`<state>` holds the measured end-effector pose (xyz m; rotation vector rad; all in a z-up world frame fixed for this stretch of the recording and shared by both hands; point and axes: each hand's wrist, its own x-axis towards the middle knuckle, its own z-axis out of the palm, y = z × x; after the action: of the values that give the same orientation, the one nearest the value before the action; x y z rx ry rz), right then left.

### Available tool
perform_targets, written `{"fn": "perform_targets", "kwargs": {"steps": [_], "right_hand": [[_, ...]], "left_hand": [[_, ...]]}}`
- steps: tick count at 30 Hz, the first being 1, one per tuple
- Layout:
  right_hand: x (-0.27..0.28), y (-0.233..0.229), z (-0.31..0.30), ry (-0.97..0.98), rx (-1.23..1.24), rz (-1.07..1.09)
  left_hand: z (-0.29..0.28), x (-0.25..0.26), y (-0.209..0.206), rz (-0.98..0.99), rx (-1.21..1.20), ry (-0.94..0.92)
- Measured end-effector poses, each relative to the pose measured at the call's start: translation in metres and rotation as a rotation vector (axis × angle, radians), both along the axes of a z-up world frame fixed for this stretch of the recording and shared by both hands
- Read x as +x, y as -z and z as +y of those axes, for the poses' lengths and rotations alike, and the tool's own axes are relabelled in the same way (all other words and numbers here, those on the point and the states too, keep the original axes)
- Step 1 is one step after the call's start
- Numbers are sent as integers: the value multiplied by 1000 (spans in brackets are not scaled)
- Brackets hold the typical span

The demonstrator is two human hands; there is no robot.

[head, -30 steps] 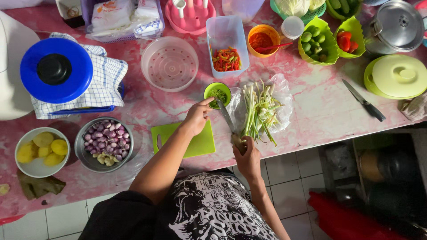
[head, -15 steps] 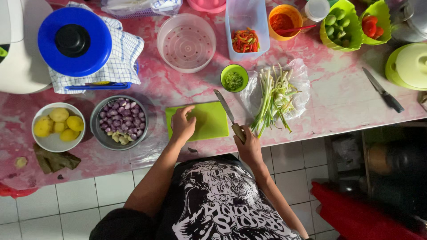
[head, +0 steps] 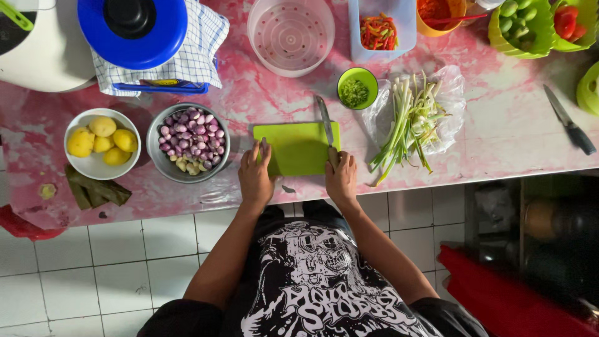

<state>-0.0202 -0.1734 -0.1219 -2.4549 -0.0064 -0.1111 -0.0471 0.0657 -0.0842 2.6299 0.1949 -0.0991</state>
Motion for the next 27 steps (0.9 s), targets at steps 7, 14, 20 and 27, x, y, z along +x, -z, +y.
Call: {"fn": "perform_targets", "kwargs": {"steps": [7, 14, 20, 27], "right_hand": [[18, 3, 10, 27, -82, 52], [15, -10, 17, 84, -87, 65], [6, -43, 7, 104, -26, 2], [7, -69, -52, 149, -28, -30]], "left_hand": [[2, 8, -3, 37, 30, 4], [10, 11, 4, -16, -26, 39], [3, 10, 8, -281, -166, -23], [-71, 34, -24, -409, -222, 84]]}}
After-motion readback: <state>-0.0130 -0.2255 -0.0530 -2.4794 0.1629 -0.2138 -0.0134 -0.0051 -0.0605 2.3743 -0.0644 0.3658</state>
